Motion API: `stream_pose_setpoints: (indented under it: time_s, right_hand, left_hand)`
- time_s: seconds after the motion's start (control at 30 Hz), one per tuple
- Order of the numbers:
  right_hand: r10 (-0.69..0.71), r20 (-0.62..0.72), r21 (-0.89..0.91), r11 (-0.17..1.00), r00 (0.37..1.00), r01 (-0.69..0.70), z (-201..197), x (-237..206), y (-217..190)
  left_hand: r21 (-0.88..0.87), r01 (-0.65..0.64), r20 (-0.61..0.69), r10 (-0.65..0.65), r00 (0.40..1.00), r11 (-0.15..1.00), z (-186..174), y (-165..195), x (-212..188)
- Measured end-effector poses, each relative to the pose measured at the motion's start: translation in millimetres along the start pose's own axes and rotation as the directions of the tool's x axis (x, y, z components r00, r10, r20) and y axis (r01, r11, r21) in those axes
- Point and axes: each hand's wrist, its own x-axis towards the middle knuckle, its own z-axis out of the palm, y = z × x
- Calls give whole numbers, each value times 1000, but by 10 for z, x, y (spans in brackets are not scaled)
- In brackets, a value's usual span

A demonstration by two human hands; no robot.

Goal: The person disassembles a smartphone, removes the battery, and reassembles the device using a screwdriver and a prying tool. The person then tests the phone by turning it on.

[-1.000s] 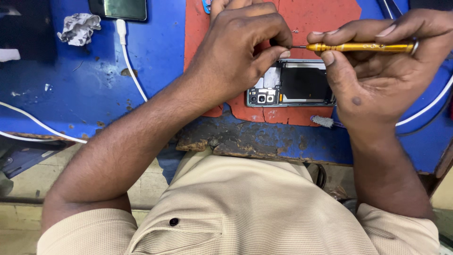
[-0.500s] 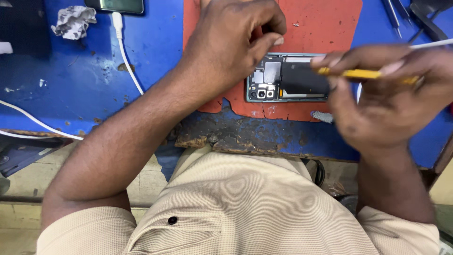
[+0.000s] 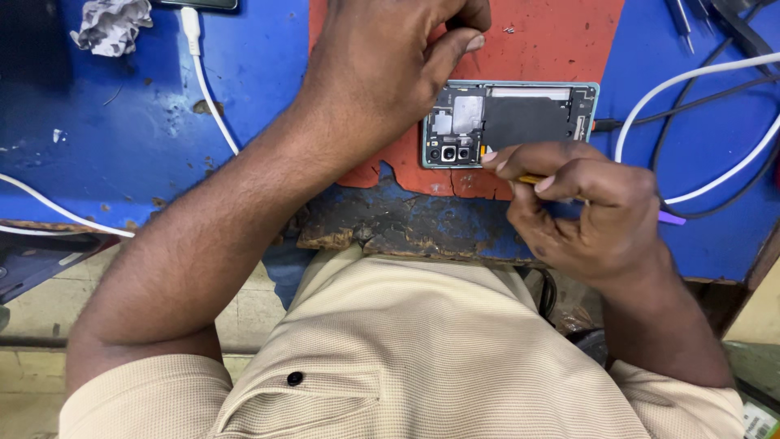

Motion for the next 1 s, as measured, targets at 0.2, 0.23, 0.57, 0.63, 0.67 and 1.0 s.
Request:
stream_pose_setpoints:
  time_s: [0.2, 0.23, 0.57, 0.63, 0.67, 1.0]
  right_hand:
    - [119, 105, -214, 972, 987, -95, -68, 24, -87]
    - [171, 119, -335, 934, 978, -122, -100, 34, -119]
    - [296, 183, -537, 829, 937, -157, -163, 241, -307]
    - [28, 200, -262, 965, 979, 26, -213, 251, -303]
    - [-109, 180, -113, 985, 978, 131, -225, 248, -308]
    - [-56, 158, -250, 964, 986, 95, -257, 318, -306]
  left_hand:
    - [-3, 8, 3, -8, 1000, 1000, -10, 5, 12]
    - [7, 14, 10, -14, 1000, 1000, -16, 12, 17]
    - [21, -67, -33, 68, 997, 998, -78, 102, 46]
    - [-21, -41, -2, 41, 999, 999, -69, 99, 65]
    - [-39, -23, 15, 24, 1000, 999, -71, 102, 64]
    - [77, -90, 28, 88, 996, 993, -64, 124, 85]
